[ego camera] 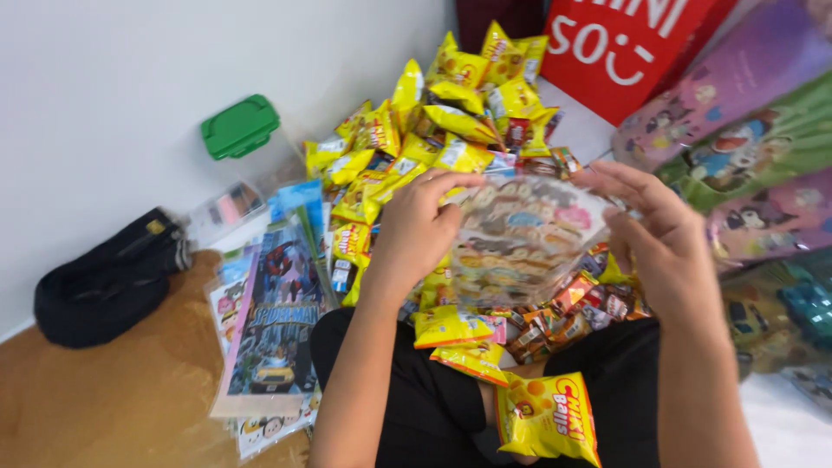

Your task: Sorting through a pile of snack bags and stickers on the floor.

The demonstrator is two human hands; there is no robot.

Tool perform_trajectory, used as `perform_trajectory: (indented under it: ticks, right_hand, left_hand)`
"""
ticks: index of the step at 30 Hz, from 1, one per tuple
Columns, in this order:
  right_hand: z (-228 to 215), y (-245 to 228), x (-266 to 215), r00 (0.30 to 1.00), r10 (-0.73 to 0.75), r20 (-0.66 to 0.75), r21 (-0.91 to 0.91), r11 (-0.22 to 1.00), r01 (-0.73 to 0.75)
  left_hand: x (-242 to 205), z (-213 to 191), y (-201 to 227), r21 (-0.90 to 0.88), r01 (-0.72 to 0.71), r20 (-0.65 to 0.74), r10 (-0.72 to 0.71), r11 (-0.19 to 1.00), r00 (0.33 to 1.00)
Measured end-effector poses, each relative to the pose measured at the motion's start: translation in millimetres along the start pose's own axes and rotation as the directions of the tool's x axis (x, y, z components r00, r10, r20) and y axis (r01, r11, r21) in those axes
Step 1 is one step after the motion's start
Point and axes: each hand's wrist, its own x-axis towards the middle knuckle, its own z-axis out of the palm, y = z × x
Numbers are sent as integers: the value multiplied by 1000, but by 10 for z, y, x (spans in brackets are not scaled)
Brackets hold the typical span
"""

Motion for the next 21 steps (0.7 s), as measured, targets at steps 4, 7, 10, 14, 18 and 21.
perform_trajectory:
  ticks: [4,7,10,14,18,21]
  right_hand:
    - [-244,1161,-157,979,-9,205,229,973,-39]
    - [-226,2245,-293,938,295,181,-438,878,-192]
    - [-112,3013,-292,985,170,1,-464,873,-150]
    - [-123,3190,143,983,71,-172,-771,611,-179]
    - [-284,2166,800,955,-275,-111,-875,482,37]
    - [-600,2109,1302,891,-430,-144,-950,312,-2]
  left_hand:
    - [47,107,-86,-25,41,69,-39,999,997]
    - [89,187,-155,-48,-15,31,16,999,999]
    - [91,202,-156,-69,-91,26,93,993,995]
    - [-89,174,-435,-248,-109,-146,75,963,987]
    - [-403,162,-1038,-185,94,-295,-147,978,944]
    - [-740,256,-1702,-189,355,-264,-395,916,880]
